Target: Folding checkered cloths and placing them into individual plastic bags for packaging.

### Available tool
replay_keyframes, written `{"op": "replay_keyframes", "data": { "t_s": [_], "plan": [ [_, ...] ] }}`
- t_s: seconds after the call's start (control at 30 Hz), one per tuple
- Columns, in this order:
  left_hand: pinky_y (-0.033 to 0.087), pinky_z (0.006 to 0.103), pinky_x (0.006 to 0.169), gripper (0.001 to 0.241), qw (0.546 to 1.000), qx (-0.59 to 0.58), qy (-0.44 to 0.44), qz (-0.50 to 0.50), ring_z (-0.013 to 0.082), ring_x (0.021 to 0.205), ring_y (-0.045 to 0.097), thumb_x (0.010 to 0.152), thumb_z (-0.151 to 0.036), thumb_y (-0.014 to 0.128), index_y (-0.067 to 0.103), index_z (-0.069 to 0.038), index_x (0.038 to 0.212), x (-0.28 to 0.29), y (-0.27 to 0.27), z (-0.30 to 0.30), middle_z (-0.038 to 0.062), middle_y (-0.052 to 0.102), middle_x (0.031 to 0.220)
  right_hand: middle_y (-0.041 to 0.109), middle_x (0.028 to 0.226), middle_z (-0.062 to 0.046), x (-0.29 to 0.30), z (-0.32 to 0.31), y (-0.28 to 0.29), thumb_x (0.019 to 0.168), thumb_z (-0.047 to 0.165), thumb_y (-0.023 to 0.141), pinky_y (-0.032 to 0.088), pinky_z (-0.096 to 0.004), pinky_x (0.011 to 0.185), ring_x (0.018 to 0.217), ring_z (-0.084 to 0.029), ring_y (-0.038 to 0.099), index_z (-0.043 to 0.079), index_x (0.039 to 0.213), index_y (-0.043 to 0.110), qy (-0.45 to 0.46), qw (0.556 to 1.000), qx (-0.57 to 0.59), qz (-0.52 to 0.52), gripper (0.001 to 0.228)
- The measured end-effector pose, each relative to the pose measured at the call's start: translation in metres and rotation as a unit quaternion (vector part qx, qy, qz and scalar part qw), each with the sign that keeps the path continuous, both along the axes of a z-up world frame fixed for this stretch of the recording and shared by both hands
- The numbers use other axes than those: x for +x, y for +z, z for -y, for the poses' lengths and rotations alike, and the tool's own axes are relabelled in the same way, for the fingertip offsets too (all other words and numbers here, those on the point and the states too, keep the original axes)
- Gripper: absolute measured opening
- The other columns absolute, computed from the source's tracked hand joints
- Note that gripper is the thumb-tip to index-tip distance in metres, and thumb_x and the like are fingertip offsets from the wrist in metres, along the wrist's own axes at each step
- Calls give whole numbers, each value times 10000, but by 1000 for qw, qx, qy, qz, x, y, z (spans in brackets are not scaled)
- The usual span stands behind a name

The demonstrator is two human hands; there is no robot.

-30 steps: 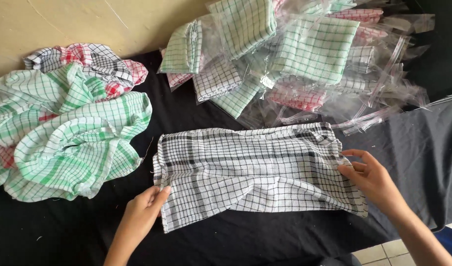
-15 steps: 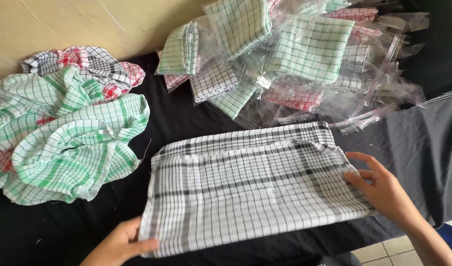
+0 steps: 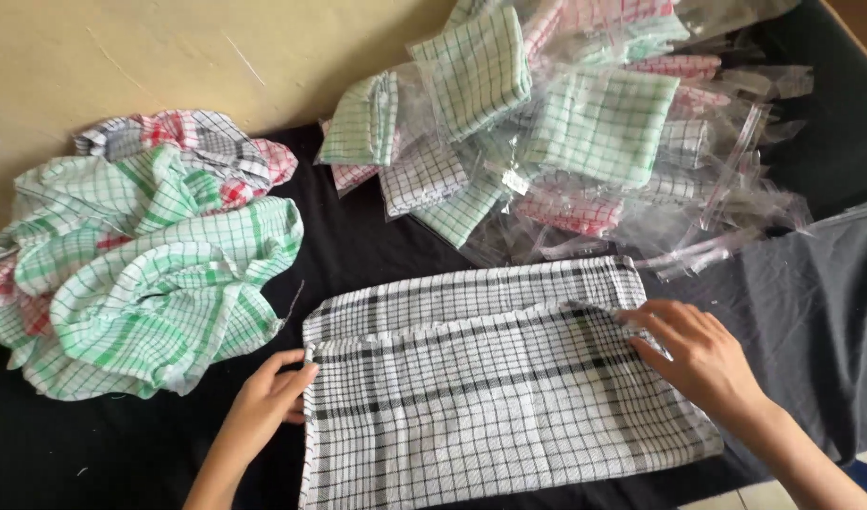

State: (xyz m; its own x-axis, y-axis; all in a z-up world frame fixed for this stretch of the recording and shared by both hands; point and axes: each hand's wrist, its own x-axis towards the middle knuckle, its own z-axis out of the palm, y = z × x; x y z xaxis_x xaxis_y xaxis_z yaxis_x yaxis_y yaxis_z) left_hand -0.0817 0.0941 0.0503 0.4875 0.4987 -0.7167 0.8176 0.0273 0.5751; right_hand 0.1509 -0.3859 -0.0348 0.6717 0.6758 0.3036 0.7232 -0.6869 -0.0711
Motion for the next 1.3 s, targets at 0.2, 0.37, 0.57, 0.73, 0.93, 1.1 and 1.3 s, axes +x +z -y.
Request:
{"op": "replay_keyframes", "data": {
  "t_s": [0.2,0.37,0.57,0.73,0.93,1.1,1.3],
  "plan": [
    [467,270,1054,822,982,117,-72,126,163,1358,605,884,-252,691,340,-431,1606,7,-19,-7,198,688,1254,783,947,33,31,-10,-12,862,167,786,545,-322,751,851,-131,734,146,1024,766,90,990,112,-10,164],
    [558,250,1029,333,934,110,-151,304,146,1163,681,928,-59,651,772,-109,1234,18,-30,-41,31,740,1230,758,1011,-45,56,-15,2,961,106,712,579,-316,759,846,-155,705,73,1182,765,40,981,180,-58,229],
    [443,212,580,415,906,235,-198,291,85,641,487,955,-50,631,704,-185,1341,41,-44,-39,-1,710,1166,749,982,40,82,-16,-39,1010,215,683,555,-315,534,779,-108,703,175,1227,742,36,993,107,35,228],
    [371,243,459,412,866,345,-248,266,86,498,392,969,-75,605,687,-226,1344,40,-49,-36,-19,688,1117,777,1079,12,85,-20,-41,1016,184,701,562,-314,537,874,-136,737,153,1235,751,19,991,118,51,226],
    [548,298,704,489,750,538,-317,219,163,838,612,915,-248,676,603,-205,1397,46,-42,-2,145,546,1417,724,1261,-76,50,-45,9,1000,238,637,645,-397,616,899,-242,763,111,1274,689,-11,997,-12,74,306],
    [617,316,875,601,831,322,-354,284,214,1048,605,869,-135,776,509,-46,1401,58,-22,101,132,619,1238,544,1514,-177,-23,-85,23,854,71,717,532,-348,1081,1308,-300,613,-1,1445,533,175,984,15,13,623],
    [9,564,1210,948,674,358,-577,291,384,1539,16,1034,-730,231,135,16,1610,47,-85,143,188,89,1698,185,1688,-230,-58,-124,1,997,415,634,173,-463,1260,1575,-310,166,-3,1596,249,270,958,-33,-93,826]
  ]
}}
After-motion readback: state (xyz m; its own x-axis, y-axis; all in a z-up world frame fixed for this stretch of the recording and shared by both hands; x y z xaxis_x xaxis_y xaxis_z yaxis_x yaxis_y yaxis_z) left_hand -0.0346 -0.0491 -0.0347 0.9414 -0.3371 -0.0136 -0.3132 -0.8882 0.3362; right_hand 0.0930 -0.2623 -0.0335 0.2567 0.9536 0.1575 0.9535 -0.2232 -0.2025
